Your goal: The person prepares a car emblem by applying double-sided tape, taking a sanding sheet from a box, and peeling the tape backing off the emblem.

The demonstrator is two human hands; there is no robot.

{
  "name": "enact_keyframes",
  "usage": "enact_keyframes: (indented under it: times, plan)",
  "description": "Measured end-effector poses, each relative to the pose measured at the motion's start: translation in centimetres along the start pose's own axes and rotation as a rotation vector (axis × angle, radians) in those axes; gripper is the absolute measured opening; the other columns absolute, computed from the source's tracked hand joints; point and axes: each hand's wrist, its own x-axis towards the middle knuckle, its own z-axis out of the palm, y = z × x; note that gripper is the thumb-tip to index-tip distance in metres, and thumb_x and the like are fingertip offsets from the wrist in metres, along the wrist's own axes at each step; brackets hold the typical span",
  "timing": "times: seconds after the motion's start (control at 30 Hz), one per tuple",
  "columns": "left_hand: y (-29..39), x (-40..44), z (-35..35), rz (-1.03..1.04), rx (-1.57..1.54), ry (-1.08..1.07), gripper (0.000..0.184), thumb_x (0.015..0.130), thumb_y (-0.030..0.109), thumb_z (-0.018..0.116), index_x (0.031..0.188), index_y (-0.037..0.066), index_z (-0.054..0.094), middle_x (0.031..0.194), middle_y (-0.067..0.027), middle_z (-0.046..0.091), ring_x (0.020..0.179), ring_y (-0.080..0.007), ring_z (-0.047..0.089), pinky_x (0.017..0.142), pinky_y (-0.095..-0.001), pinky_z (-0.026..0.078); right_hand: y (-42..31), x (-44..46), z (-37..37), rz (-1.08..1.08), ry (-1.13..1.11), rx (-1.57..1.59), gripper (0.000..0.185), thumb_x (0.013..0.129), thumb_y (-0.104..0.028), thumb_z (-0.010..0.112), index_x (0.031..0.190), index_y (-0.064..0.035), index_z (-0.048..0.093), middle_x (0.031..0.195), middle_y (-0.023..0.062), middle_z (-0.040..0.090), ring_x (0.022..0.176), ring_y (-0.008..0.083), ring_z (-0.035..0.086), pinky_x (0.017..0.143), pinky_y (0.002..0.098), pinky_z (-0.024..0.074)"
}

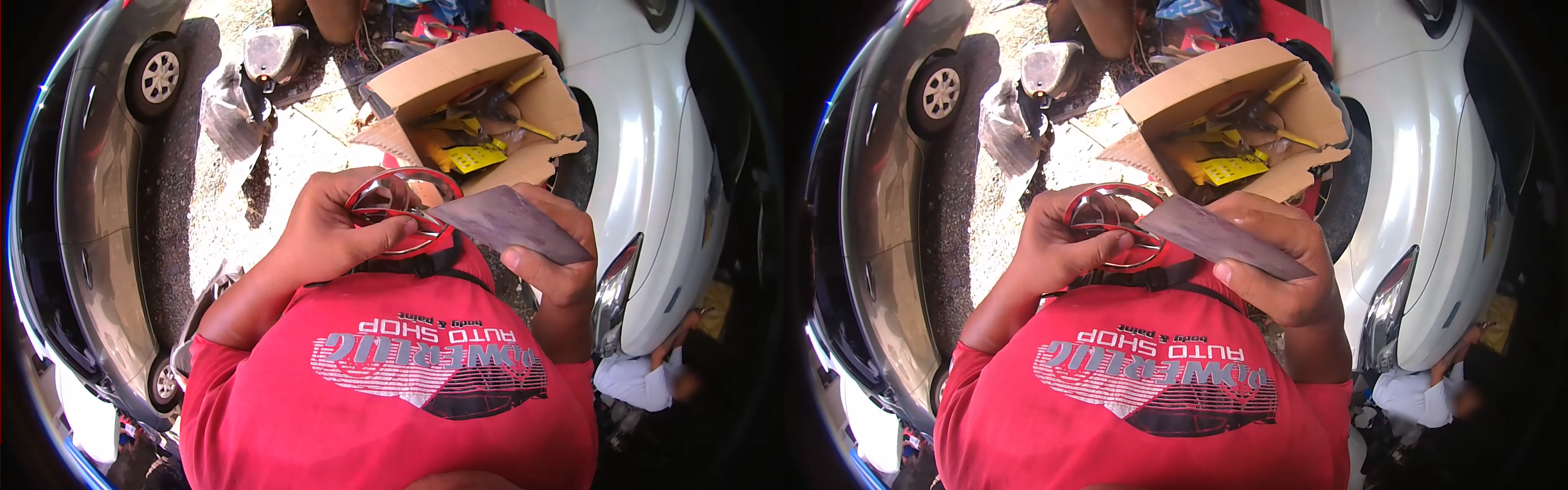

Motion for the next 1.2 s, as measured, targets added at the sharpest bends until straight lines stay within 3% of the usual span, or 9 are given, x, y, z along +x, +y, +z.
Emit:
enact_keyframes:
  times: [0.23, 0.3, 0.53, 0.6, 0.73, 1.0, 1.13, 1.2]
  plan:
    - [0.0, 0.1, 0.2, 0.074, 0.05, -0.029, 0.015, 0.089, -0.002, 0.073, 0.104, -0.004, 0.069, 0.094, -0.0046, 0.074, 0.088, -0.0077, 0.068, 0.079, -0.0245, 0.056, -0.3, 0.8, -0.2, -0.011, -0.046, -0.004, 0.029, 0.076, -0.004, 0.067, 0.102, 0.0096, 0.07, 0.1, 0.0178, 0.071, 0.09, 0.0241, 0.068, 0.082, 0.0323, 0.0503]
    - [-0.4, 0.2, -0.1, 0.047, 0.099, -0.045, 0.024, 0.087, 0.0, 0.078, 0.11, -0.004, 0.074, 0.101, -0.0079, 0.077, 0.091, -0.0098, 0.068, 0.083, -0.0272, 0.055, -0.6, 1.0, -0.1, -0.012, -0.064, -0.02, 0.029, 0.077, -0.004, 0.067, 0.103, 0.0092, 0.07, 0.098, 0.0161, 0.07, 0.089, 0.0222, 0.068, 0.081, 0.0311, 0.0497]
    - [0.0, 0.3, 0.3, -0.015, 0.057, -0.041, 0.026, 0.087, -0.002, 0.076, 0.113, -0.004, 0.074, 0.104, -0.0091, 0.077, 0.094, -0.0103, 0.068, 0.085, -0.0275, 0.055, -0.3, 1.2, -0.5, -0.002, -0.071, 0.012, 0.03, 0.078, -0.005, 0.067, 0.106, 0.0089, 0.069, 0.097, 0.0137, 0.07, 0.087, 0.0197, 0.066, 0.08, 0.0292, 0.0488]
    - [-0.7, 0.5, 0.4, 0.108, 0.097, -0.047, 0.014, 0.089, 0.0, 0.074, 0.102, -0.004, 0.07, 0.088, -0.0024, 0.072, 0.084, -0.006, 0.065, 0.076, -0.0237, 0.054, -0.4, 1.3, -0.7, 0.033, -0.074, 0.026, 0.031, 0.079, -0.006, 0.067, 0.106, 0.0092, 0.069, 0.097, 0.0131, 0.07, 0.086, 0.0187, 0.066, 0.08, 0.0289, 0.0486]
    - [-0.4, 0.6, 0.9, 0.118, 0.031, -0.033, 0.015, 0.089, 0.0, 0.074, 0.103, -0.004, 0.07, 0.088, -0.0025, 0.072, 0.083, -0.0061, 0.065, 0.075, -0.024, 0.054, -0.2, 1.3, -1.3, 0.019, -0.111, 0.01, 0.033, 0.079, -0.007, 0.068, 0.107, 0.0093, 0.068, 0.096, 0.0128, 0.069, 0.086, 0.0181, 0.065, 0.08, 0.0286, 0.0486]
    - [0.8, 0.9, 0.8, -0.028, 0.064, -0.092, 0.014, 0.089, -0.001, 0.074, 0.102, -0.004, 0.07, 0.093, -0.0042, 0.074, 0.087, -0.0083, 0.066, 0.081, -0.0263, 0.056, -0.4, 1.6, -1.7, 0.004, -0.108, -0.007, 0.032, 0.078, -0.007, 0.068, 0.106, 0.0094, 0.068, 0.095, 0.0127, 0.068, 0.085, 0.0184, 0.065, 0.08, 0.0285, 0.0488]
    - [0.3, 1.1, 1.1, -0.007, 0.013, -0.065, 0.015, 0.089, -0.001, 0.074, 0.104, -0.003, 0.07, 0.095, -0.0047, 0.073, 0.087, -0.0088, 0.066, 0.082, -0.0268, 0.056, -0.6, 1.5, -2.1, 0.006, -0.104, -0.029, 0.032, 0.078, -0.007, 0.067, 0.106, 0.0095, 0.068, 0.095, 0.0128, 0.068, 0.085, 0.0185, 0.064, 0.08, 0.0289, 0.0486]
    - [-0.3, 1.5, 0.9, 0.094, -0.07, -0.012, 0.013, 0.088, 0.0, 0.079, 0.098, 0.0, 0.07, 0.098, -0.0067, 0.07, 0.092, -0.0146, 0.068, 0.078, -0.0286, 0.056, -0.2, 1.2, -2.5, 0.016, -0.087, -0.048, 0.041, 0.08, -0.006, 0.066, 0.116, 0.0115, 0.064, 0.104, 0.016, 0.07, 0.094, 0.0199, 0.067, 0.087, 0.0298, 0.0502]
